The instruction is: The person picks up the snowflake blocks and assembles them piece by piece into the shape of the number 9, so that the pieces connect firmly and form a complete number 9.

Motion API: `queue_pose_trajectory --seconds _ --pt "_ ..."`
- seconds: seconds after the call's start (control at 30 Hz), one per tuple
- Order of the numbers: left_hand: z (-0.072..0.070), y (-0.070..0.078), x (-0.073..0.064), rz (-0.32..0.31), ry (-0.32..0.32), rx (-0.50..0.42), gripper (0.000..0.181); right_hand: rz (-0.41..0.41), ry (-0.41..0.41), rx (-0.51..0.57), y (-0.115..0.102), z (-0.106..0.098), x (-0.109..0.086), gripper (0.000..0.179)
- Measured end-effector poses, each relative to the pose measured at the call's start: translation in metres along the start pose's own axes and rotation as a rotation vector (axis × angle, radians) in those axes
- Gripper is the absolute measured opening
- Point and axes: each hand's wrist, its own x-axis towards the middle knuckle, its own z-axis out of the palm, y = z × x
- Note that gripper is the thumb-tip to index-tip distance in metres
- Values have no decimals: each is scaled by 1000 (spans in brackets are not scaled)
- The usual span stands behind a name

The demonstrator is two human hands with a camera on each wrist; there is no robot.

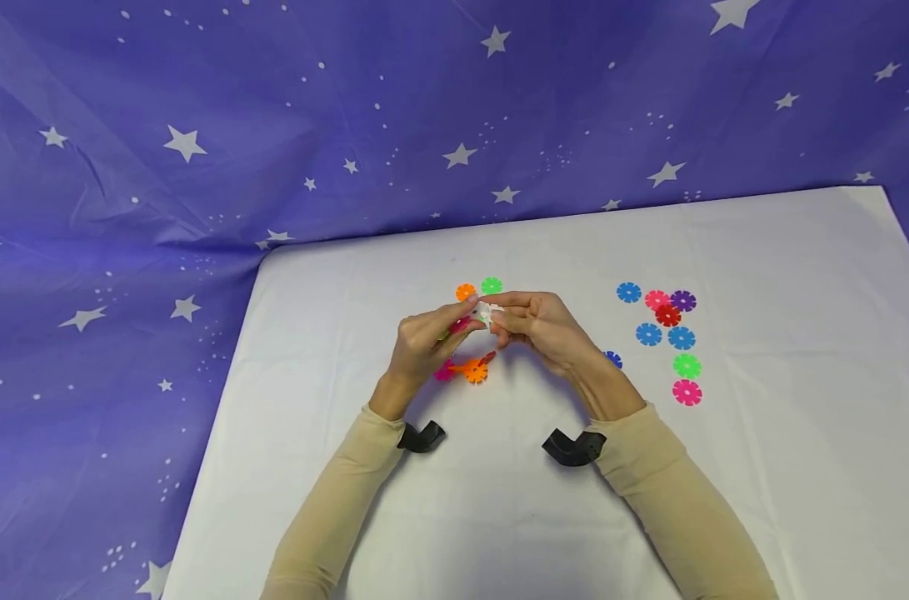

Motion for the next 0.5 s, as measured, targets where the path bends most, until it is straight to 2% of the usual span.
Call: queue_pose_trajectory --seconds 0.07,0.2,0.27,0.33,0.43,0.47,0.5 --pt "-2 -1 1 -30 -20 -10 41 -15 -14 -11 -1 -1 2 39" --pt "-12 -7 1 -143 -32 -115 62 -30 -40 -20 -1 -8 6 34" --pt "-20 -14 1 -208 -3 -195 69 -23 -38 13 -1 -14 6 30" --pt "-30 -21 0 -291 40 -227 65 -13 -27 60 -1 -20 7 27" --pt "-44 -29 -8 -474 59 -157 44 -4 -31 112 0 -27 7 25" --pt "-48 -30 -13 -553 27 -112 38 0 -43 117 1 -29 8 24" --pt "-50 -29 -19 -636 -34 -63 35 5 -52 113 2 -29 8 23"
